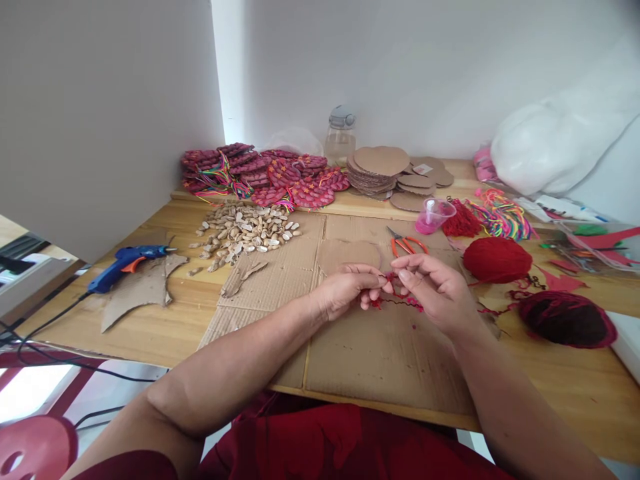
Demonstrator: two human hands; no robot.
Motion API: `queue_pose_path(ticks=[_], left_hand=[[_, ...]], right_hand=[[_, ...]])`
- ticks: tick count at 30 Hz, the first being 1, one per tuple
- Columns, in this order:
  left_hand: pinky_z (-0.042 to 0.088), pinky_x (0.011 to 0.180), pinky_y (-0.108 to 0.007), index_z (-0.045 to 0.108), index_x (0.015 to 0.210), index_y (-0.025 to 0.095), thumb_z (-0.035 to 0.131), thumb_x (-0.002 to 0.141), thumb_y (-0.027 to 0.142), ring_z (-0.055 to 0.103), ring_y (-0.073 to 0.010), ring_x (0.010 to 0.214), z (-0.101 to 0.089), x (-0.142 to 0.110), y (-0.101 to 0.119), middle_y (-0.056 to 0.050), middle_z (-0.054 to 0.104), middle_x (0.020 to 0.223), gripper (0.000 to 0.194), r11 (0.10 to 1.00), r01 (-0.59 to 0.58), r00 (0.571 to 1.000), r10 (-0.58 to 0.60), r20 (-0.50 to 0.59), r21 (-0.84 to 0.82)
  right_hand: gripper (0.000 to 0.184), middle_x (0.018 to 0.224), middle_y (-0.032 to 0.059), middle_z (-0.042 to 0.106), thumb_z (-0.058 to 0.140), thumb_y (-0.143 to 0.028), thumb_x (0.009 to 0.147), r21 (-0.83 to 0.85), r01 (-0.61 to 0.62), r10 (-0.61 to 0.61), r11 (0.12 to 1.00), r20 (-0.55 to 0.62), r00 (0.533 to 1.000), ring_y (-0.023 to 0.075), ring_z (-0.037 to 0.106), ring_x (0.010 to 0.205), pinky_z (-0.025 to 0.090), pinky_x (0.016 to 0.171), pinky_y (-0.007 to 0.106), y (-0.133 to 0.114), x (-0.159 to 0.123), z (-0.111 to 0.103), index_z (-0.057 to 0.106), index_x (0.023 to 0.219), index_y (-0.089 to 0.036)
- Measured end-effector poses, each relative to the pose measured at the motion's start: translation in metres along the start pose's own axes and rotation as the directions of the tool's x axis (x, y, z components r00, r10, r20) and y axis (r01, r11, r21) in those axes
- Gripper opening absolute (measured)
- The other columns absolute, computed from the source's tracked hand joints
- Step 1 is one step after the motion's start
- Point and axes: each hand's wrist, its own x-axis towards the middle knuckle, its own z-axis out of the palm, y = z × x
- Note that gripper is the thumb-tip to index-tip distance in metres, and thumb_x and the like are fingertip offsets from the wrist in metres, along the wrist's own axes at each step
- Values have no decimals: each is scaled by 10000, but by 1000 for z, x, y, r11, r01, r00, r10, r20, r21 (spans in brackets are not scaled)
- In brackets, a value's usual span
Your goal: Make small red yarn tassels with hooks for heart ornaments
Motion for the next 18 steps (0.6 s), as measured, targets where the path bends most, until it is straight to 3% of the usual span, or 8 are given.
queue_pose_path(ticks=[5, 8, 18], left_hand=[[347, 440, -190, 662, 731, 104, 653, 746, 290, 447, -55, 453, -1, 1, -1, 15, 548, 561, 186, 997, -13, 1000, 14, -6, 71], [349, 446, -190, 652, 725, 108, 650, 757, 287, 446, -51, 441, 0, 1, -2, 22, 544, 548, 181, 994, -10, 1000, 11, -14, 112], [376, 471, -191, 659, 783, 93, 718, 747, 384, 481, -43, 448, 0, 1, -2, 14, 589, 593, 299, 994, -29, 999, 26, 29, 109]], right_hand=[[155, 792, 34, 682, 653, -289, 872, 29, -16, 14, 999, 85, 996, 144, 655, 732, 541, 687, 270, 2, -1, 4, 661, 986, -185], [105, 780, 27, 674, 656, -290, 876, 6, -2, 2, 1000, 101, 995, 143, 654, 716, 541, 678, 269, 5, -1, 5, 662, 891, -187], [174, 697, -4, 598, 568, -305, 927, 16, 1, -2, 1000, 51, 999, 114, 579, 634, 491, 613, 242, 4, -2, 12, 572, 793, -195]])
